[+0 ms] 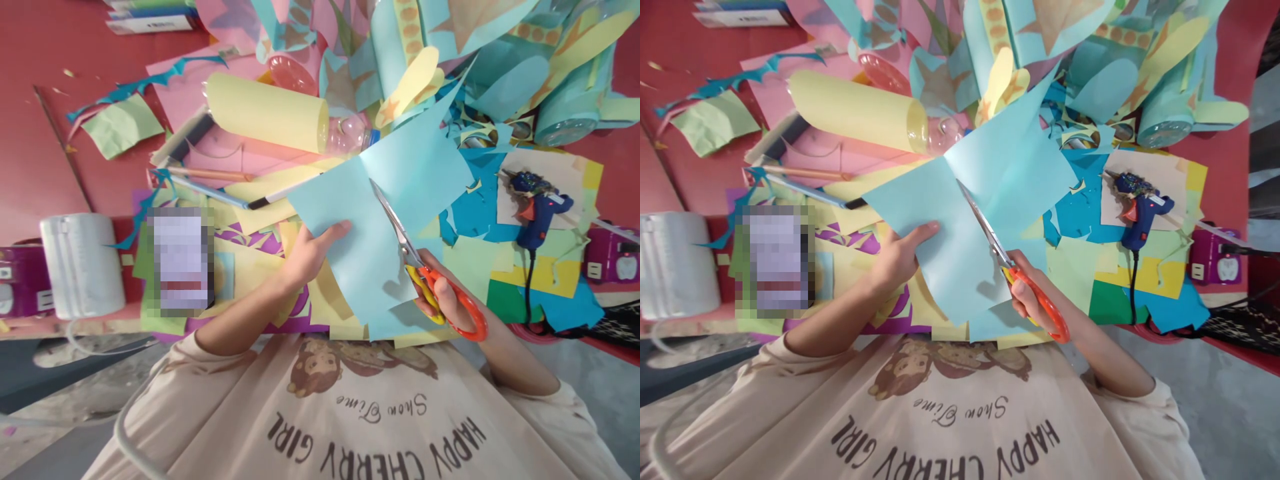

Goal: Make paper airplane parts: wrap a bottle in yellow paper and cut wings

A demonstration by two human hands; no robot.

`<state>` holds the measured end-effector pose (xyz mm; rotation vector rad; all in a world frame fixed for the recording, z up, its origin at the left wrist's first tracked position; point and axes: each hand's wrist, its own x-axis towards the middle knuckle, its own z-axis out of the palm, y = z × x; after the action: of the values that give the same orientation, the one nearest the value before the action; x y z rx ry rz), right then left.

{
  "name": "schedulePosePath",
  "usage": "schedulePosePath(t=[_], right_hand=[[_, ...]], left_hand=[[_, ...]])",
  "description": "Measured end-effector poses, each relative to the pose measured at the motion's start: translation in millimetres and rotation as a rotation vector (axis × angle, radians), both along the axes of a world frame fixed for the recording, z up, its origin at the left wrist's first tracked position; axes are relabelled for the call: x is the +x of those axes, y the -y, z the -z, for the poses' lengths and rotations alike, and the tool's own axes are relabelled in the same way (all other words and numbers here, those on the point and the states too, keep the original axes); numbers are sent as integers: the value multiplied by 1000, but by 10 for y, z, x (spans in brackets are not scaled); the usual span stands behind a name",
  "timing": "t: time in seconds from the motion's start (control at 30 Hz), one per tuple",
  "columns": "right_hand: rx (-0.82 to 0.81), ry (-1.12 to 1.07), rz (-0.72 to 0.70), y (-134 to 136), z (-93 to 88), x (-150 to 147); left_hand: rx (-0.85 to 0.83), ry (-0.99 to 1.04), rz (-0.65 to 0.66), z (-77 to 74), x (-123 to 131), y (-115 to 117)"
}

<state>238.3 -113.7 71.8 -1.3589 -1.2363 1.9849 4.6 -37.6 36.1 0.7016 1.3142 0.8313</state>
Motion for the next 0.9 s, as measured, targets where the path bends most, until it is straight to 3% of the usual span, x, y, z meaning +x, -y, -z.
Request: schedulePosePath(t=[0.43, 0.73, 0.9], right_hand=[[-32, 46, 55, -4, -5, -91], [27, 24, -34, 27, -10, 4], [-4, -14, -26, -8, 3, 7]], left_hand=[[31, 1, 9, 56, -24, 9], [13, -58, 9, -42, -1, -4], [7, 21, 70, -15, 3, 27]])
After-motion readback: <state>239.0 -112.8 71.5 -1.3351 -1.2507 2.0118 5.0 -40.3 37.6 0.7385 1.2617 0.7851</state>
